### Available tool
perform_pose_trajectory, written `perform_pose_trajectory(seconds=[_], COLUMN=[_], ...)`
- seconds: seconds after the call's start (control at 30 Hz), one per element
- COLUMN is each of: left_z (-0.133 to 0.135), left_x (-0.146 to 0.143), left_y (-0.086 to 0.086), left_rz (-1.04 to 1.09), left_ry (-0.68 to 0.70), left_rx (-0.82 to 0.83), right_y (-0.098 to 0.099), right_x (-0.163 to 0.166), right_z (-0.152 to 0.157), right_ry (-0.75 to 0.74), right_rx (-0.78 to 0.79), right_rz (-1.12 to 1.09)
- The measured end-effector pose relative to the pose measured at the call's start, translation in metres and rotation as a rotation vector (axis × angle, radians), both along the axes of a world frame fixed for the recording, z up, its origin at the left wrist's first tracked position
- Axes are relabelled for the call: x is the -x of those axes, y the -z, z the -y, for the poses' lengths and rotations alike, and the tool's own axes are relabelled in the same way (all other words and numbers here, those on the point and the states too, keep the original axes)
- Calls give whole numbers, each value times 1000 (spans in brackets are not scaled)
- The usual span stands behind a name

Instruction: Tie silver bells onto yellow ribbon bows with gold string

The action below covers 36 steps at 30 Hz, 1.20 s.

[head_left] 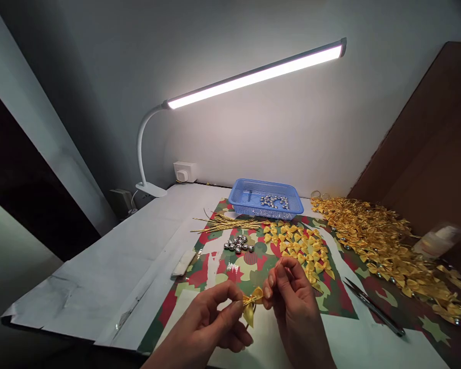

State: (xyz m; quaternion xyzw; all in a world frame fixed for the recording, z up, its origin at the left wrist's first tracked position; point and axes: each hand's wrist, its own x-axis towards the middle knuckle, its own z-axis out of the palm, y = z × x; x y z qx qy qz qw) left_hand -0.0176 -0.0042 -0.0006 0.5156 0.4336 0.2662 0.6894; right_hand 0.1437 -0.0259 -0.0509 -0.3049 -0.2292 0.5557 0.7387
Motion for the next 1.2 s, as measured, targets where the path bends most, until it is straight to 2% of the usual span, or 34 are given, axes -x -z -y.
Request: perform_pose_trajectory(seconds=[0.13, 0.27, 0.43, 0.53, 0.67, 0.93, 1.07, 1.13, 1.2], left_z=[-1, -3, -3, -1, 1, 0, 1, 5, 10], left_x=[4, 4, 3, 4, 4, 5, 5, 4, 2], left_y=[-2, -5, -6, -7, -11, -8, -7, -5, -1], left_rz=[42, 96, 37, 20, 41, 74, 21, -57, -168], left_ry=[32, 47, 34, 42, 36, 68, 86, 55, -45], left_rx=[83, 156, 50, -44, -89, -118, -189, -341, -537], right_y=[3, 3, -3, -4, -3, -11, -3, 1, 3], right_x=[-1, 3, 2, -2, -7, -9, -3, 2, 6], right_z=[-1, 5, 15, 17, 18, 24, 23, 23, 22], right_ry=[59, 121, 176, 86, -59, -112, -21, 97, 229], right_rx=[-29, -49, -10, 17, -52, -81, -134, -142, -137], right_rz=[85, 296, 571, 794, 846, 1108, 1157, 1167, 1168])
